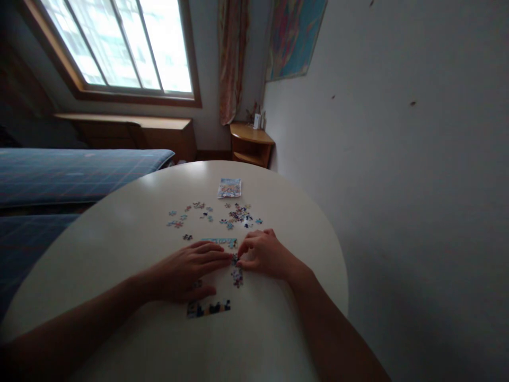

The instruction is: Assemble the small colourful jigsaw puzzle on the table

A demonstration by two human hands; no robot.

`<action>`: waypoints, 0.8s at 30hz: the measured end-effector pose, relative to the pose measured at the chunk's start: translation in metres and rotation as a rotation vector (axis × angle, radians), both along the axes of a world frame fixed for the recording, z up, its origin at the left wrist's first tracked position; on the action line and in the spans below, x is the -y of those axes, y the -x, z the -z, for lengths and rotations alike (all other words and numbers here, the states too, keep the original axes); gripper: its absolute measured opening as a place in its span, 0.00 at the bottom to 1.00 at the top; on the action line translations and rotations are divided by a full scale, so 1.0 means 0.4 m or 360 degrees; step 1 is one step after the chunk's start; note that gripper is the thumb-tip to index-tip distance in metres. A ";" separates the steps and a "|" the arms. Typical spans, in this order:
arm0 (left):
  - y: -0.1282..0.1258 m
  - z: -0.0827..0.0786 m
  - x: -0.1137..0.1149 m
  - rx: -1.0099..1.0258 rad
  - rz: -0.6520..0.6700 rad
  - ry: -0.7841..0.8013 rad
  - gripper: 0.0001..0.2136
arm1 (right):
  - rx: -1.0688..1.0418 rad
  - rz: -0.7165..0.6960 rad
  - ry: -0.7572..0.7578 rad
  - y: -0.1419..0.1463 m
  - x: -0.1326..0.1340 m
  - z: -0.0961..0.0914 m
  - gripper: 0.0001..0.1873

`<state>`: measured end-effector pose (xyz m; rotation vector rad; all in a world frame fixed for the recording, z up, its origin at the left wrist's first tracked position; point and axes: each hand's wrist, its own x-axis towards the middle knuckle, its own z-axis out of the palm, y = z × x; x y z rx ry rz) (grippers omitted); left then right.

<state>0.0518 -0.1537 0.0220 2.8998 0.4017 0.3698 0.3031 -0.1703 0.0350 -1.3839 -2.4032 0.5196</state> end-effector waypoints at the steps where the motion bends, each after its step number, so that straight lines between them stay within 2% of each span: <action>1: -0.001 0.000 0.000 0.0006 -0.0003 0.0011 0.27 | -0.0004 -0.0019 -0.0012 -0.001 0.000 0.002 0.07; 12: -0.005 -0.007 0.002 0.0054 0.0011 0.0066 0.26 | -0.0151 -0.0329 -0.0014 -0.013 -0.011 0.009 0.05; 24: -0.012 -0.008 0.004 0.0035 0.0003 0.0082 0.25 | -0.0159 -0.0398 -0.0024 -0.002 -0.004 -0.009 0.06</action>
